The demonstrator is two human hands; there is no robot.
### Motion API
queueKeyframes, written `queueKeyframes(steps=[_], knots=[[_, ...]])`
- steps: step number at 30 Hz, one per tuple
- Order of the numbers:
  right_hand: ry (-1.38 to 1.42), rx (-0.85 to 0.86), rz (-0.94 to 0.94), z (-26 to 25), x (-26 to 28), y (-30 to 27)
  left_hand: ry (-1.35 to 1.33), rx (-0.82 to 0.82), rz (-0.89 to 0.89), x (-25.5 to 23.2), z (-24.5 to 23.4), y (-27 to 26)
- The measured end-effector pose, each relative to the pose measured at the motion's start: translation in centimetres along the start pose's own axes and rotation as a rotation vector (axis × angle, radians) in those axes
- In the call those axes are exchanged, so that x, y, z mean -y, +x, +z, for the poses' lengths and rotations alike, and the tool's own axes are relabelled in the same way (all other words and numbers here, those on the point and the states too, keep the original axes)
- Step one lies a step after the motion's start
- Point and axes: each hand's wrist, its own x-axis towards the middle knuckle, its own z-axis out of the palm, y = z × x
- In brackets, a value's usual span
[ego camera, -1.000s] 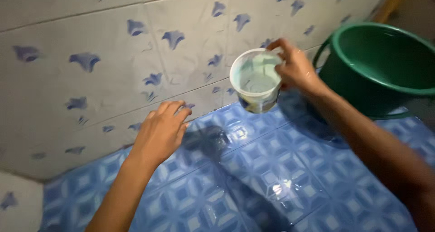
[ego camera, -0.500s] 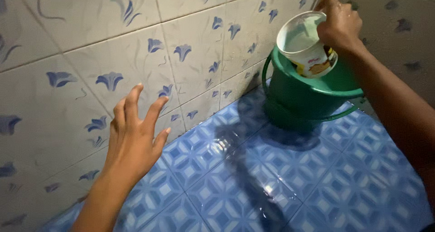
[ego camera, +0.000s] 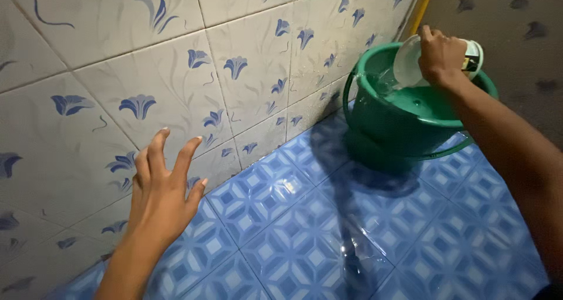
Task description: The person fills a green bucket with water from a wall tap using a mug, then scoops water from the bucket to pour onto the floor. They open a container, scoop a white powder with a spoon, and sprinkle it onto the wet floor. Finally, they scrub the floor tiles with their hand.
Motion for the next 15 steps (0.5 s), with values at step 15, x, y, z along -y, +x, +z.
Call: queueKeyframes(steps=[15], knots=[[-0.030, 0.118, -0.070, 0.6, -1.0, -4.5, 0.018, 0.039, -0.039, 0.9, 1.3, -1.7]])
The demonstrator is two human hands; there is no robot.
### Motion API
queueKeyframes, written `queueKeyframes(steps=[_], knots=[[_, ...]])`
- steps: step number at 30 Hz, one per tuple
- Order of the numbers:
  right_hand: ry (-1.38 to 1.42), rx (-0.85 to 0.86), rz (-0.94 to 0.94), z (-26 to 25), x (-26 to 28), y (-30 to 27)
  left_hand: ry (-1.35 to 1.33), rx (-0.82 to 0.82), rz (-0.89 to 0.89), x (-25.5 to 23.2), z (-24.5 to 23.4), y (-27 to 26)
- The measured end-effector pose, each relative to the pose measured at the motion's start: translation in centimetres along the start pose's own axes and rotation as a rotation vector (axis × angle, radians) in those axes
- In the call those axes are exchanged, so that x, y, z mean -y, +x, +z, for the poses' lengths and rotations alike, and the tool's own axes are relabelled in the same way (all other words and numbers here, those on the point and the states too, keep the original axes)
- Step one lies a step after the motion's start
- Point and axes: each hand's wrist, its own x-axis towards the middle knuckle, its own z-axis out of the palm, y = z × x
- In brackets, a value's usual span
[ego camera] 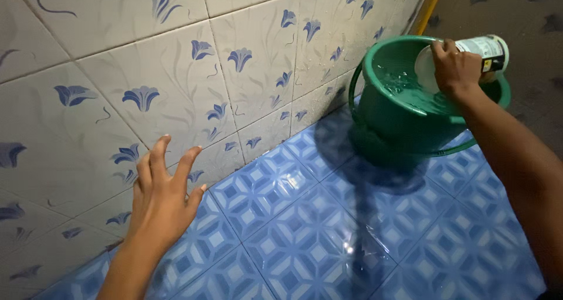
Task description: The person fills a green bucket with water from a wall tap using a mug, then scoops water from the bucket to pour onto the floor. They open a container, scoop a white powder with a spoon, and sprinkle it onto the wet floor. Finally, they scrub the floor tiles with their hand.
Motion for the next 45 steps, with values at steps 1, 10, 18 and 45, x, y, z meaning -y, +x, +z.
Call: queueKeyframes(steps=[1, 10, 18, 45], knots=[[0.027, 0.028, 0.019, -0.2, 0.0, 0.1, 0.000, -0.006, 0.003, 0.1, -0.1, -0.1], [0.197, 0.101, 0.231, -4.2, 2.8, 1.0, 0.080, 0.066, -0.094, 1.5, -1.4, -1.4], [0.527, 0.155, 0.115, -11.1, 15.5, 4.4, 0.262, 0.098, -0.238, 8.6, -4.9, -7.8], [0.611, 0.438, -1.793, -49.0, 79.9, -19.2, 0.389, 0.411, -0.705, 31.3, -4.8, -41.4]])
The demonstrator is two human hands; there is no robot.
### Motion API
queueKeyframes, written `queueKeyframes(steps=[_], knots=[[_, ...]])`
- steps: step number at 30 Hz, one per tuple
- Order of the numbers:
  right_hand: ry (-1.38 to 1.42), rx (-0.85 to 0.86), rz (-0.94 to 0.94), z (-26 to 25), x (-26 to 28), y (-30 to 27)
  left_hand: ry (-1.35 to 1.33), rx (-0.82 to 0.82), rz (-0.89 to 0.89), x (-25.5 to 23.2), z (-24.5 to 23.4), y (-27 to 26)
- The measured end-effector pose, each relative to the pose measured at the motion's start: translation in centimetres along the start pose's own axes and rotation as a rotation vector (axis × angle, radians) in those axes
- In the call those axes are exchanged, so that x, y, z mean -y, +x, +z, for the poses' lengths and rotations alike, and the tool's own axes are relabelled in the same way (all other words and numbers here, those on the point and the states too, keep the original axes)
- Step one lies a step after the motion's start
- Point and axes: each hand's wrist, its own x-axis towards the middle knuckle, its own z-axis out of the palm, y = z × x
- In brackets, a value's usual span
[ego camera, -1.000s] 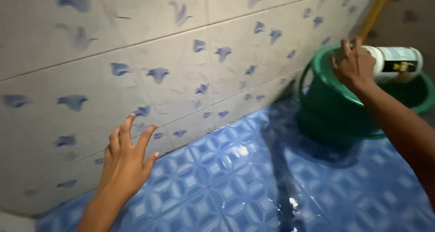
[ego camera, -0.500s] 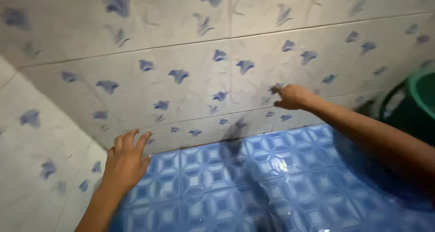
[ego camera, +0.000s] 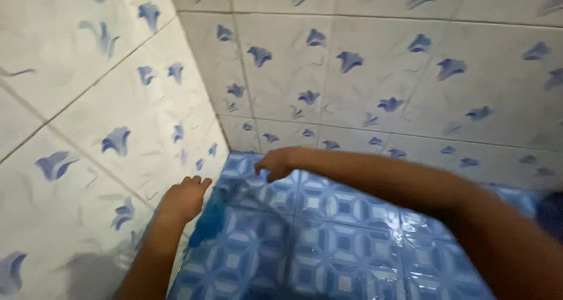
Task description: The person fills a green bucket with water from a wall tap using a mug, then scoops water from the bucket to pour onto the floor. They open a container, scoop a white powder with a spoon, and sprinkle it onto the wet floor. Finally, they scrub the floor tiles with their hand.
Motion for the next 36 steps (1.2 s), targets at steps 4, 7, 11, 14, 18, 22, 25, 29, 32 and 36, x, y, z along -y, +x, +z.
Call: queueKeyframes(steps=[4, 7, 11, 14, 18, 22, 25, 29, 32, 36], knots=[[0.050, -0.106, -0.146, 4.6, 6.9, 8.7, -0.029, -0.109, 0.012, 2.3, 1.4, -0.2], [-0.077, -0.114, -0.255, 9.5, 9.6, 13.0, -0.095, -0.221, 0.030, 3.0, 1.5, 0.5], [0.099, -0.108, -0.090, 13.1, 11.4, 17.6, -0.083, -0.252, -0.005, 3.3, 1.4, 0.8], [0.256, -0.314, -0.195, 14.4, 12.1, 20.2, -0.104, -0.317, -0.013, 3.4, 1.3, 1.3], [0.313, -0.279, -0.143, 15.6, 13.8, 22.0, -0.140, -0.362, 0.024, 2.8, 1.6, 2.8], [0.278, -0.285, -0.115, 17.5, 15.3, 21.7, -0.165, -0.334, 0.044, 1.8, 2.6, 3.8], [0.202, -0.283, -0.078, 19.1, 15.2, 21.5, -0.160, -0.327, 0.051, 2.0, 3.3, 4.1], [-0.142, -0.261, -0.094, 21.3, 13.7, 19.3, -0.117, -0.277, -0.005, 2.8, 4.4, 3.8], [0.107, -0.415, -0.116, 22.6, 13.3, 15.1, -0.106, -0.258, -0.020, 3.0, 4.8, 3.8], [0.041, -0.240, -0.016, 22.0, 13.8, 9.0, -0.096, -0.202, 0.000, 1.4, 4.9, 4.5]])
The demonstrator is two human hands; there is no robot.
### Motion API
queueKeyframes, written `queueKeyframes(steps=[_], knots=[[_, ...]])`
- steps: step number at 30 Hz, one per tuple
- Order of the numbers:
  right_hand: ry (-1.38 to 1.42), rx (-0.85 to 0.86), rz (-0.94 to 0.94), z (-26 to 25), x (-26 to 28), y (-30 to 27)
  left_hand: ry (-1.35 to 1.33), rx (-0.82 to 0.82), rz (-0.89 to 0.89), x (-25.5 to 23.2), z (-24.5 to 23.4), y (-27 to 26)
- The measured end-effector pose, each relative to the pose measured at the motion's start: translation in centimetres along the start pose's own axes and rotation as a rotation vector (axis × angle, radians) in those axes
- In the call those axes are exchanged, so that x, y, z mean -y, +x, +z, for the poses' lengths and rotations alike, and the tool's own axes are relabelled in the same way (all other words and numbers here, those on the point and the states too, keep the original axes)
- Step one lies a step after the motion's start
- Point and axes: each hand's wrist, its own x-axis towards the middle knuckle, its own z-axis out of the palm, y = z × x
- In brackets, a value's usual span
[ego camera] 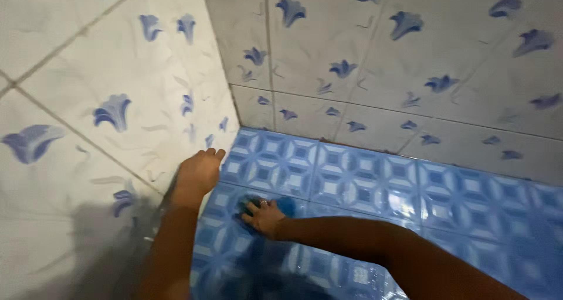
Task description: The person fills a green bucket with water from a wall tap using a mug, then scoops water from the bucket to pour onto the floor. They open a container, scoop a white powder with a spoon, and sprinkle it onto the wet floor. Finally, they scrub the floor tiles with their hand.
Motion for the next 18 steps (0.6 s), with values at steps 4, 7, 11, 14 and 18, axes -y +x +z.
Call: queueKeyframes(steps=[4, 7, 11, 14, 18], knots=[[0.012, 0.101, 0.113, -2.1, -1.3, -3.8, 0.013, 0.066, 0.122, -2.9, -0.3, 1.1], [-0.025, 0.195, 0.166, -3.1, -4.8, -5.1, -0.026, 0.035, 0.180, -6.3, -0.5, 2.1], [-0.064, 0.315, 0.279, -4.0, -12.0, -7.5, -0.080, 0.027, 0.349, -10.9, -1.1, 2.2], [-0.113, 0.169, 0.103, -4.3, -18.8, -11.9, -0.132, 0.020, 0.425, -13.8, -1.6, 2.2], [0.193, 0.044, 0.179, -4.8, -27.9, -18.5, -0.110, 0.016, 0.470, -16.4, -2.5, 3.0]])
